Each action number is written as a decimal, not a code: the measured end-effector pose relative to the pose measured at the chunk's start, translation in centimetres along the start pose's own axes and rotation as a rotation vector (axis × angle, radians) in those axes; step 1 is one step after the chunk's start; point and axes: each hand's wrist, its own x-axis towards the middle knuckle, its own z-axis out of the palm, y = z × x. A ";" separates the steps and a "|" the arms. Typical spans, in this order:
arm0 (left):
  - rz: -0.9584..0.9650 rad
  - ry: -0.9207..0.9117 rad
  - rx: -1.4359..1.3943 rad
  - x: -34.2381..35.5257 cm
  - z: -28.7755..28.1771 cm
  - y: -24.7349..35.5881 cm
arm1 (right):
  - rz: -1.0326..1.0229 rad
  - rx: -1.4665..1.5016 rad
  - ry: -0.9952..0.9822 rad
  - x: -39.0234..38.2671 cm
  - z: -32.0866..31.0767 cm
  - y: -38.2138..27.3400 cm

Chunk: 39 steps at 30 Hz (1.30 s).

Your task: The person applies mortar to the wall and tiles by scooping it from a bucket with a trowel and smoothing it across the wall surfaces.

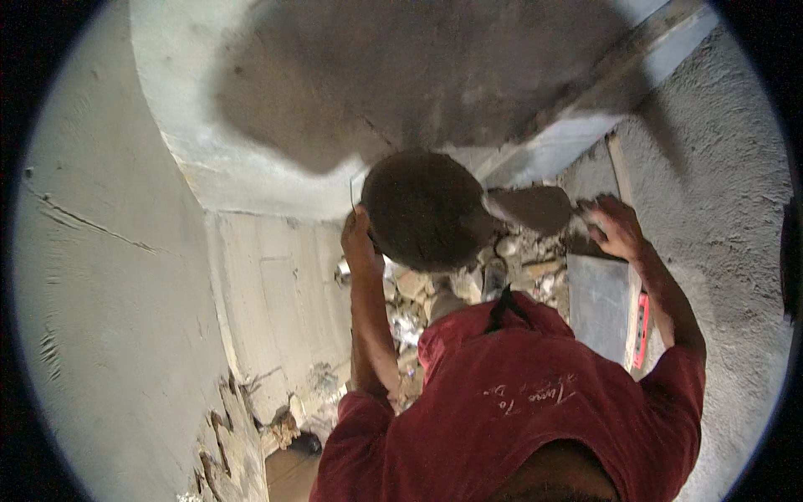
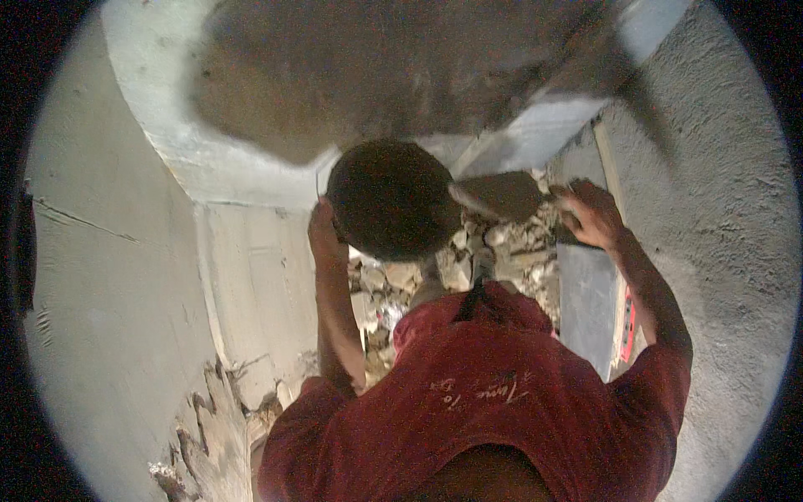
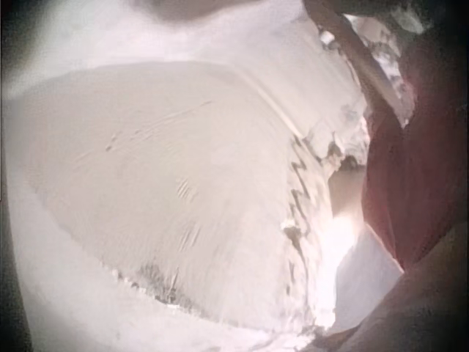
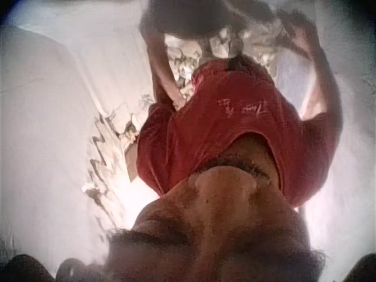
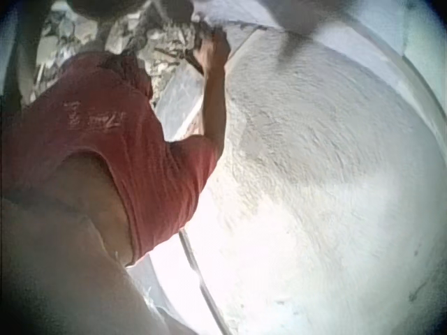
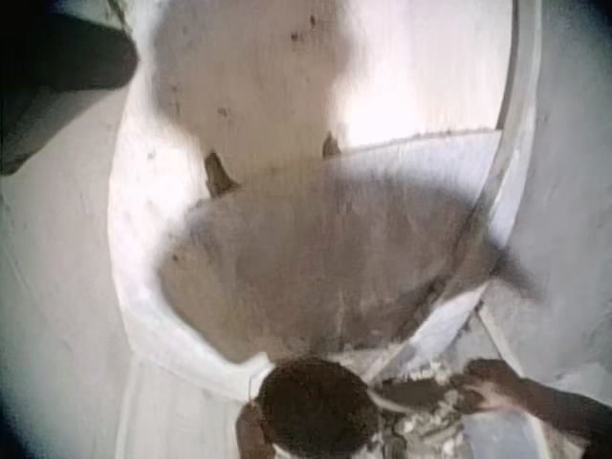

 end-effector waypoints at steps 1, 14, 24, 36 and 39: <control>-0.001 -0.012 -0.010 -0.2 0.1 0.9 | 0.004 -0.061 -0.004 1.7 -0.1 -1.0; 0.065 0.027 -0.002 0.8 1.2 4.4 | -0.199 -0.331 -0.231 16.2 -1.6 -6.1; 0.161 0.062 0.052 -0.4 3.5 4.3 | -0.286 -0.178 -0.431 16.1 1.6 -9.1; 0.207 0.165 0.095 -3.2 2.7 5.3 | -0.271 0.433 -0.496 13.6 5.5 -11.5; 0.189 0.186 0.098 -3.6 1.5 5.4 | -0.307 0.547 -0.486 12.8 9.2 -11.1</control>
